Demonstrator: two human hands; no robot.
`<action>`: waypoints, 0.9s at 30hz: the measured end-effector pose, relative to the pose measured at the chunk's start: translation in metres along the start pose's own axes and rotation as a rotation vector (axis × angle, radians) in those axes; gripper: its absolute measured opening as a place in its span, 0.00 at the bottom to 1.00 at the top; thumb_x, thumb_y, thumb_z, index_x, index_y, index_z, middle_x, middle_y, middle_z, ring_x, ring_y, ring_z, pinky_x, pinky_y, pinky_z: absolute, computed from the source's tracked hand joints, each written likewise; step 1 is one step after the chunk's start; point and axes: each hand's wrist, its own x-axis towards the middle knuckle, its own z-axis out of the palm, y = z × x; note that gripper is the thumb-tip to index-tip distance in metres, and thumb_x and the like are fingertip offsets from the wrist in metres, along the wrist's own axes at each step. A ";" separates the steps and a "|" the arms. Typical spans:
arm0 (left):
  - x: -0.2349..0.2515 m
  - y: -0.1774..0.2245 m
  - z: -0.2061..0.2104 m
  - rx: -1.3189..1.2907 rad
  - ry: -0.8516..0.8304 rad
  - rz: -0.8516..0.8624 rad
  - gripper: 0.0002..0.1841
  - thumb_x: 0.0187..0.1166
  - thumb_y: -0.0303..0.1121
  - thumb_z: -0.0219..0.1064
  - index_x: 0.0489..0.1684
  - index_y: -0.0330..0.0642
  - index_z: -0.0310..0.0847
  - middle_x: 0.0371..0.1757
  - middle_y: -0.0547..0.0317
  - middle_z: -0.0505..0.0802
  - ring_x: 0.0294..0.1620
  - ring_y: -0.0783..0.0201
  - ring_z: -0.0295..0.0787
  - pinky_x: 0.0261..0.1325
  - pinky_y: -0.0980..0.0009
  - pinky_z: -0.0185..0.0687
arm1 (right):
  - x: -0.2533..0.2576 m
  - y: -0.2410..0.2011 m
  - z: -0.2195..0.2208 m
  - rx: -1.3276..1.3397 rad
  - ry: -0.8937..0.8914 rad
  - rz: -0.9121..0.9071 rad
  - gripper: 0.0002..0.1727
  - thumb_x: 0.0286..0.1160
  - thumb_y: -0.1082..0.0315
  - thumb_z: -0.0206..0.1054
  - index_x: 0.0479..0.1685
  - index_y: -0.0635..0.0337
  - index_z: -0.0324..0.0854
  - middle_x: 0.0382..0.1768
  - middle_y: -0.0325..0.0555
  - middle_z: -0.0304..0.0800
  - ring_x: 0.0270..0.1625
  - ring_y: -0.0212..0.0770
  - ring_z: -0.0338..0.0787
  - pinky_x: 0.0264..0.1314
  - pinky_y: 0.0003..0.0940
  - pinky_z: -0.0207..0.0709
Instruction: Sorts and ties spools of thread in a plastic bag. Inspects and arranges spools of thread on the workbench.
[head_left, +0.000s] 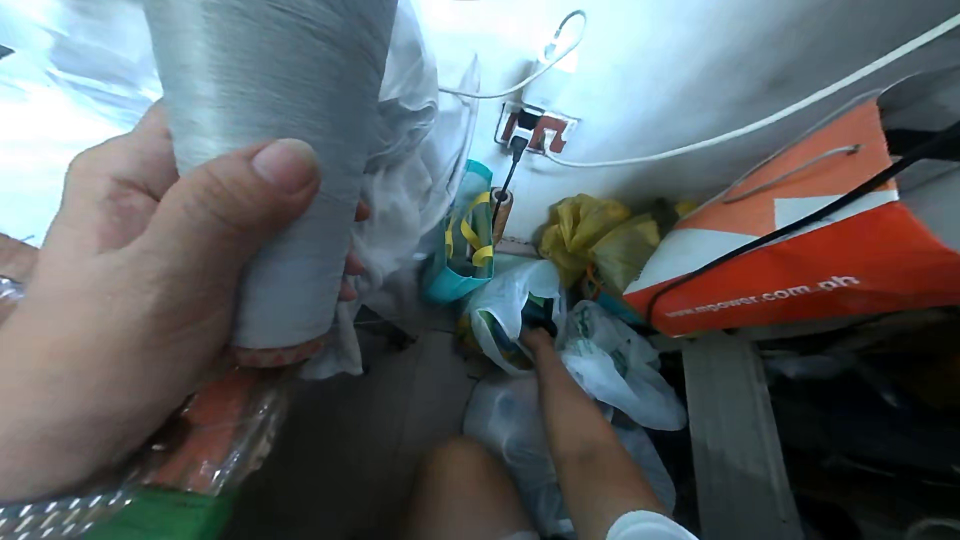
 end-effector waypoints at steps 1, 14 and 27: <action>0.000 -0.001 0.000 0.003 0.000 0.002 0.12 0.88 0.40 0.58 0.60 0.45 0.76 0.40 0.57 0.93 0.28 0.61 0.94 0.26 0.68 0.94 | 0.003 0.001 -0.001 -0.041 -0.021 -0.019 0.36 0.84 0.48 0.66 0.73 0.76 0.75 0.76 0.72 0.75 0.82 0.64 0.75 0.83 0.61 0.65; 0.001 0.003 0.002 0.093 0.002 -0.004 0.15 0.85 0.48 0.60 0.62 0.54 0.75 0.42 0.64 0.93 0.28 0.66 0.93 0.25 0.70 0.93 | -0.130 -0.012 -0.095 -0.002 0.102 -0.454 0.29 0.77 0.67 0.73 0.77 0.66 0.76 0.73 0.71 0.77 0.76 0.67 0.78 0.78 0.64 0.71; -0.008 0.017 0.016 0.141 0.021 -0.031 0.22 0.79 0.52 0.62 0.67 0.53 0.73 0.42 0.63 0.94 0.30 0.66 0.93 0.29 0.70 0.92 | -0.298 -0.037 -0.155 0.554 0.392 -1.187 0.22 0.75 0.69 0.72 0.69 0.53 0.79 0.54 0.41 0.91 0.51 0.32 0.92 0.52 0.30 0.89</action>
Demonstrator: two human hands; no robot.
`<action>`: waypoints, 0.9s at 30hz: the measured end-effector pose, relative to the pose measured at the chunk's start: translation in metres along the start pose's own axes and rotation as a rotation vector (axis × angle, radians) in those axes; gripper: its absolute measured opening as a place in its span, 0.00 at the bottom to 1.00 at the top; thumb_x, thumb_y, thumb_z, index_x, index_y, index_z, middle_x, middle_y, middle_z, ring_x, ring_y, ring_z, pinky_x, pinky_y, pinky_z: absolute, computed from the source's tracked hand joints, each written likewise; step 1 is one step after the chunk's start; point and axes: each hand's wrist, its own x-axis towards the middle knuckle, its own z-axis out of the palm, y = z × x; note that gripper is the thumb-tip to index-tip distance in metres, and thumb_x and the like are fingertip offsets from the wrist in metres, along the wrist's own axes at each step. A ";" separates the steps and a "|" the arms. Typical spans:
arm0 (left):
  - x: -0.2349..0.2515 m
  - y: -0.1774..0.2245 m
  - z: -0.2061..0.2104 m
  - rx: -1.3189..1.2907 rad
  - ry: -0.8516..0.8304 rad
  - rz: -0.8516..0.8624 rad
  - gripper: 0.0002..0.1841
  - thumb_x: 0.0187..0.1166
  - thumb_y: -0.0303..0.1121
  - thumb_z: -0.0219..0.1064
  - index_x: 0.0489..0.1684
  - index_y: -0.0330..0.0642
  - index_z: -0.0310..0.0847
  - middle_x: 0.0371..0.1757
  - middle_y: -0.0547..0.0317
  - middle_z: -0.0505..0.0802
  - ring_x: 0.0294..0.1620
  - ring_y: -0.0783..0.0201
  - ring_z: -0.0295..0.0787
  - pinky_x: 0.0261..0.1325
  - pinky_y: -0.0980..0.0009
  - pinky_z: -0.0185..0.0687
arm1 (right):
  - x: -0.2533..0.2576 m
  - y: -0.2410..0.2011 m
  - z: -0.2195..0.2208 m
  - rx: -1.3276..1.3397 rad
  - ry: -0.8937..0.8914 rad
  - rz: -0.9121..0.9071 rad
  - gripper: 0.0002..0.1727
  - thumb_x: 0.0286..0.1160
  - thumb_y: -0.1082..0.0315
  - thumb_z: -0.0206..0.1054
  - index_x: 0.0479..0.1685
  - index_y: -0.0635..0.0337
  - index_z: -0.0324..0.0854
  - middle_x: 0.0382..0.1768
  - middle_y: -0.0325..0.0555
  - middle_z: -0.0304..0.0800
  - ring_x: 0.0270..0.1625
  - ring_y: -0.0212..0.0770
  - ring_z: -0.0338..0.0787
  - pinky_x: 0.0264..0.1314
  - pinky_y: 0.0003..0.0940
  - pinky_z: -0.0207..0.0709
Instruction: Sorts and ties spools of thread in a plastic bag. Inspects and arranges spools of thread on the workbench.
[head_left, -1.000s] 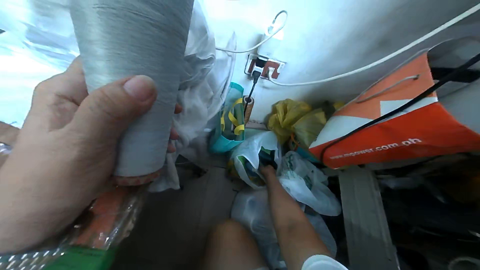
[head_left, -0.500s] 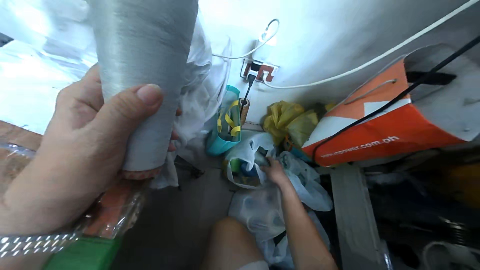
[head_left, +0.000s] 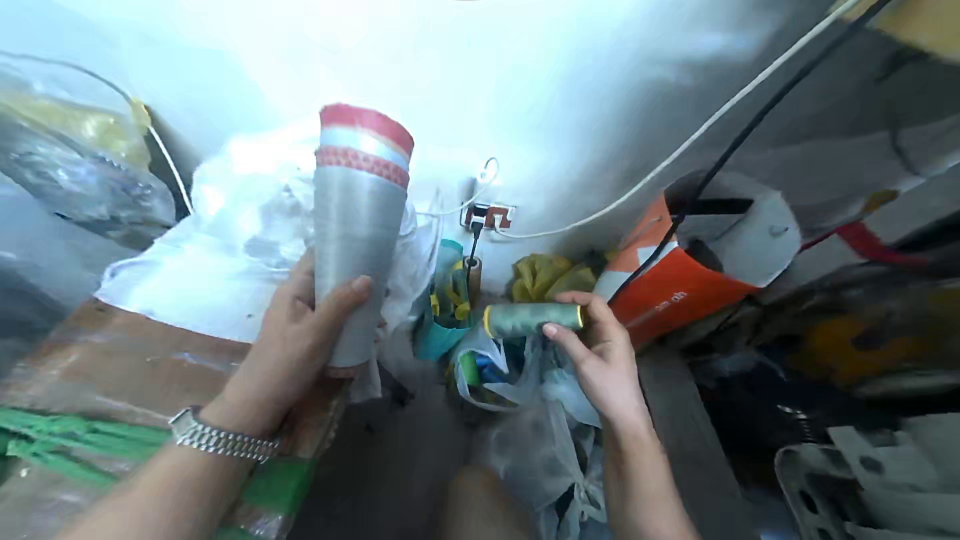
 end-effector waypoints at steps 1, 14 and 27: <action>0.000 0.000 0.000 -0.001 -0.006 -0.003 0.22 0.79 0.51 0.63 0.67 0.53 0.74 0.42 0.62 0.94 0.30 0.65 0.94 0.30 0.69 0.92 | 0.001 -0.010 0.004 0.050 0.013 -0.042 0.22 0.75 0.70 0.72 0.69 0.53 0.79 0.55 0.40 0.91 0.51 0.31 0.92 0.52 0.28 0.89; -0.001 -0.006 -0.002 0.025 -0.018 -0.013 0.22 0.83 0.50 0.60 0.71 0.53 0.72 0.45 0.62 0.94 0.32 0.66 0.94 0.30 0.70 0.92 | -0.001 -0.003 -0.001 0.121 0.174 0.017 0.21 0.74 0.73 0.72 0.67 0.58 0.80 0.52 0.42 0.90 0.48 0.31 0.91 0.52 0.26 0.88; 0.007 -0.014 -0.006 0.009 -0.045 0.070 0.16 0.85 0.49 0.58 0.64 0.57 0.76 0.43 0.69 0.95 0.32 0.69 0.94 0.29 0.71 0.94 | -0.028 0.220 0.061 -0.670 -0.203 0.635 0.23 0.81 0.72 0.65 0.76 0.63 0.77 0.73 0.69 0.79 0.74 0.67 0.82 0.76 0.60 0.76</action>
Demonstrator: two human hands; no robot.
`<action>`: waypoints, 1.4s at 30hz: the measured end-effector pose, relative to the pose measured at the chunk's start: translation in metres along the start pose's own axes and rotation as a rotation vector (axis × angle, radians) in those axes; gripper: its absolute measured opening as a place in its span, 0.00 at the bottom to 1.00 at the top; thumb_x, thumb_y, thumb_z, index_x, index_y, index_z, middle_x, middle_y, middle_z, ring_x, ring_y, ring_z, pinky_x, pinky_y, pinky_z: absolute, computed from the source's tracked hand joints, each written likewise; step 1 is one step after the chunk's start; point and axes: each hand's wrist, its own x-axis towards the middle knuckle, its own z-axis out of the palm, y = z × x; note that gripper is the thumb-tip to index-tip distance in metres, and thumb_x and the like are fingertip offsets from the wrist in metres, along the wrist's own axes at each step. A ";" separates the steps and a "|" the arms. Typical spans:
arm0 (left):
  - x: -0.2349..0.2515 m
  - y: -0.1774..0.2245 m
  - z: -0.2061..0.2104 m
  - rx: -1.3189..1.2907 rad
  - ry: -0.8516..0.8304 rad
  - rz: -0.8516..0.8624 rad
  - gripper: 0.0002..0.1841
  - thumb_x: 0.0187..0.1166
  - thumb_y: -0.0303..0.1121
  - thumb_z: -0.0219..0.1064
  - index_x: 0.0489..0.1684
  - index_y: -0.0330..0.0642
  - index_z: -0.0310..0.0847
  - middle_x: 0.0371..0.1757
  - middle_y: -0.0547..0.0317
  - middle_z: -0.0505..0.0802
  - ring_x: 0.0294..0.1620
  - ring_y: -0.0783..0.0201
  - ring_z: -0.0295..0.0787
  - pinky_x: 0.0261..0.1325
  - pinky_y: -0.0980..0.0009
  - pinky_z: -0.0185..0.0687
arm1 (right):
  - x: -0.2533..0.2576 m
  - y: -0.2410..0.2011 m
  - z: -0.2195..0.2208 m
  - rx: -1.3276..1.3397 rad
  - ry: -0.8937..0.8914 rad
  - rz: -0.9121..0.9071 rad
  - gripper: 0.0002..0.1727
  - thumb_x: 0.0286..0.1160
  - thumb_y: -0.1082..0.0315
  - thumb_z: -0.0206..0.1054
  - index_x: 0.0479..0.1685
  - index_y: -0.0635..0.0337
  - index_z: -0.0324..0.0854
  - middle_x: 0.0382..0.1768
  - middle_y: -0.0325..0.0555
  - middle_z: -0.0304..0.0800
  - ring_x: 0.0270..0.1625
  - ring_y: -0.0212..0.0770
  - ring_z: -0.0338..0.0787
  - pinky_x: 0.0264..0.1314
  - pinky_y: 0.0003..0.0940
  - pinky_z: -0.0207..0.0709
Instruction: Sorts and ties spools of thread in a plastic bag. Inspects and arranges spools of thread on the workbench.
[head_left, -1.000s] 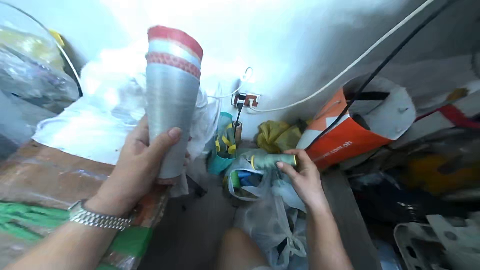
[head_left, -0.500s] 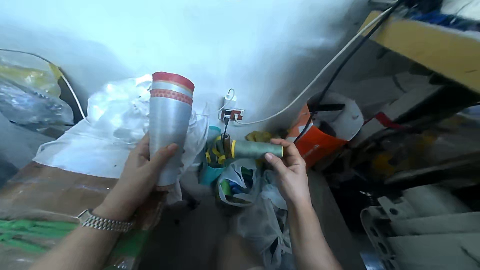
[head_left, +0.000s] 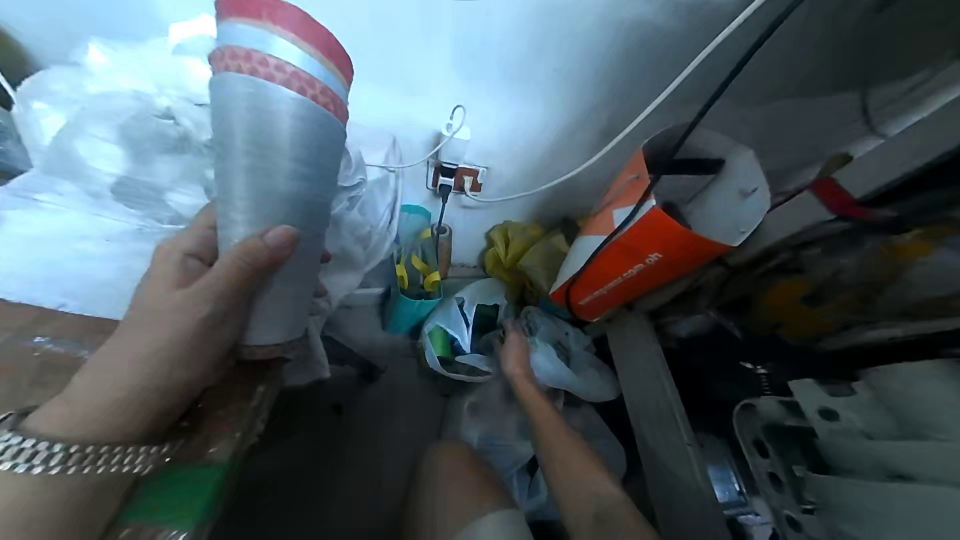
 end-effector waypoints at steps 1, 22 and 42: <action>0.001 -0.002 -0.002 -0.009 0.002 -0.014 0.16 0.85 0.49 0.58 0.65 0.57 0.76 0.44 0.67 0.95 0.33 0.68 0.95 0.29 0.70 0.94 | 0.002 0.002 0.008 -0.044 0.017 -0.002 0.24 0.81 0.73 0.64 0.77 0.61 0.77 0.76 0.69 0.76 0.78 0.68 0.77 0.79 0.61 0.73; 0.003 -0.020 -0.017 -0.159 -0.016 -0.076 0.14 0.90 0.43 0.55 0.63 0.47 0.76 0.46 0.56 0.94 0.32 0.62 0.95 0.30 0.67 0.95 | -0.026 -0.028 0.071 -0.248 -0.340 -0.138 0.24 0.78 0.69 0.67 0.72 0.70 0.78 0.75 0.66 0.78 0.79 0.67 0.75 0.81 0.65 0.66; 0.004 -0.022 -0.021 -0.171 -0.029 -0.071 0.15 0.89 0.43 0.55 0.63 0.46 0.76 0.44 0.56 0.93 0.32 0.62 0.94 0.30 0.67 0.95 | 0.007 -0.028 0.100 -0.347 -0.269 0.004 0.23 0.88 0.64 0.56 0.78 0.63 0.74 0.66 0.65 0.87 0.66 0.65 0.89 0.64 0.63 0.81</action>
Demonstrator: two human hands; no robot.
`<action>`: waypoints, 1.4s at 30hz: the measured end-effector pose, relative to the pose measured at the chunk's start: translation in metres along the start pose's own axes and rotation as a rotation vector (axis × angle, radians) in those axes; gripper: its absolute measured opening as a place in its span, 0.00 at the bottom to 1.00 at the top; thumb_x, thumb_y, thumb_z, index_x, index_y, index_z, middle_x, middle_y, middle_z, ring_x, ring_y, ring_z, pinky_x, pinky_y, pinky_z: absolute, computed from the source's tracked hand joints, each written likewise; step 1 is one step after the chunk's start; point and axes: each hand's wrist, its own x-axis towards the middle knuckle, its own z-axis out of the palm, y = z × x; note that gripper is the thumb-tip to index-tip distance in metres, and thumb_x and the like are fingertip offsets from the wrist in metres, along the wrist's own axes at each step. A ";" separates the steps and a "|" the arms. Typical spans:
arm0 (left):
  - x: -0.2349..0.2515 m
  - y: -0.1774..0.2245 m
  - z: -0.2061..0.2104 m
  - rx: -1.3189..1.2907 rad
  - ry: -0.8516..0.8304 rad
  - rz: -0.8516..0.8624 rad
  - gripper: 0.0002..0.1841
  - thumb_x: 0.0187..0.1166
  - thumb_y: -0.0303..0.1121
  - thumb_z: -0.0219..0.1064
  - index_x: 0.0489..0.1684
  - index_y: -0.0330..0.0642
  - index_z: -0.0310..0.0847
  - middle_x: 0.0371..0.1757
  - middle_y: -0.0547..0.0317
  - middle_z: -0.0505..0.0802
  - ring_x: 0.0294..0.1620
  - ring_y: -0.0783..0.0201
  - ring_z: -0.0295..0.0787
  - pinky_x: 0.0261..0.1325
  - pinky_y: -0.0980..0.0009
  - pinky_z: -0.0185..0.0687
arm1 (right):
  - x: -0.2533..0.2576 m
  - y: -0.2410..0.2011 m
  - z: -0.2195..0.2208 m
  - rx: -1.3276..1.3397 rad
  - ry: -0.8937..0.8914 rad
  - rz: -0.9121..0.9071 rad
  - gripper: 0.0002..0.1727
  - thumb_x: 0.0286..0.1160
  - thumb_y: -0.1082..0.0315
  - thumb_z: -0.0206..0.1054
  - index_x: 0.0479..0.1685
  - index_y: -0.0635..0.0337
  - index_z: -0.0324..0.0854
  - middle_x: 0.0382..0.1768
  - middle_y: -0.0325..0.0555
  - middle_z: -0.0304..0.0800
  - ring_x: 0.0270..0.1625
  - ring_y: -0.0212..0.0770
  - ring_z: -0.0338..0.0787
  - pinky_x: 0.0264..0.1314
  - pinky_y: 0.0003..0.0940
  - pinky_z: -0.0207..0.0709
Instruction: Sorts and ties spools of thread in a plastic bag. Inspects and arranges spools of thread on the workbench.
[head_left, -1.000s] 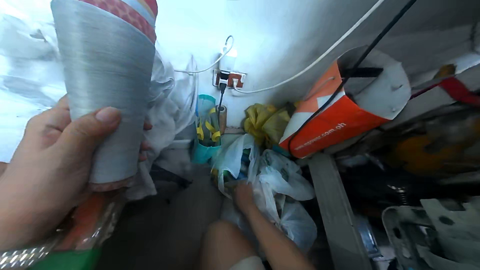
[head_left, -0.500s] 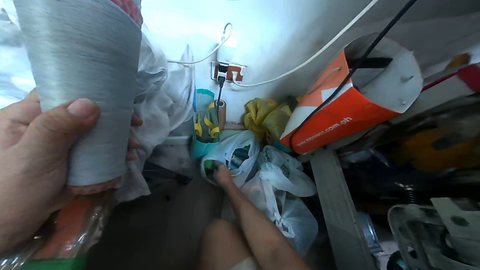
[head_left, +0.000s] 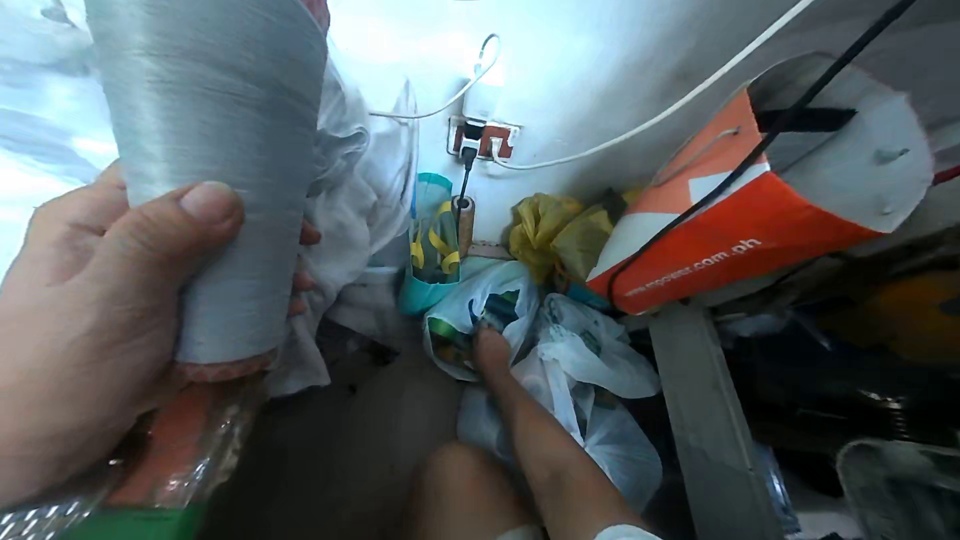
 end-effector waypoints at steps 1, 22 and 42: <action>0.000 0.001 0.000 -0.005 -0.003 -0.004 0.15 0.89 0.43 0.55 0.64 0.46 0.76 0.44 0.55 0.93 0.32 0.61 0.94 0.30 0.67 0.94 | 0.001 -0.003 0.001 0.016 0.022 -0.024 0.22 0.87 0.62 0.58 0.72 0.63 0.80 0.68 0.63 0.85 0.68 0.64 0.87 0.66 0.64 0.80; -0.002 0.019 0.018 0.095 0.007 0.030 0.14 0.86 0.47 0.58 0.60 0.54 0.77 0.44 0.63 0.94 0.31 0.66 0.94 0.27 0.71 0.94 | 0.004 0.011 0.007 0.469 0.021 0.027 0.42 0.64 0.61 0.82 0.80 0.66 0.70 0.75 0.71 0.77 0.76 0.71 0.77 0.74 0.73 0.69; -0.007 0.032 0.023 0.119 -0.009 -0.019 0.17 0.85 0.48 0.57 0.64 0.52 0.75 0.39 0.62 0.93 0.28 0.66 0.92 0.29 0.70 0.92 | -0.135 -0.021 -0.154 1.822 -0.297 -0.404 0.26 0.92 0.42 0.44 0.69 0.51 0.72 0.48 0.51 0.89 0.31 0.40 0.90 0.28 0.33 0.87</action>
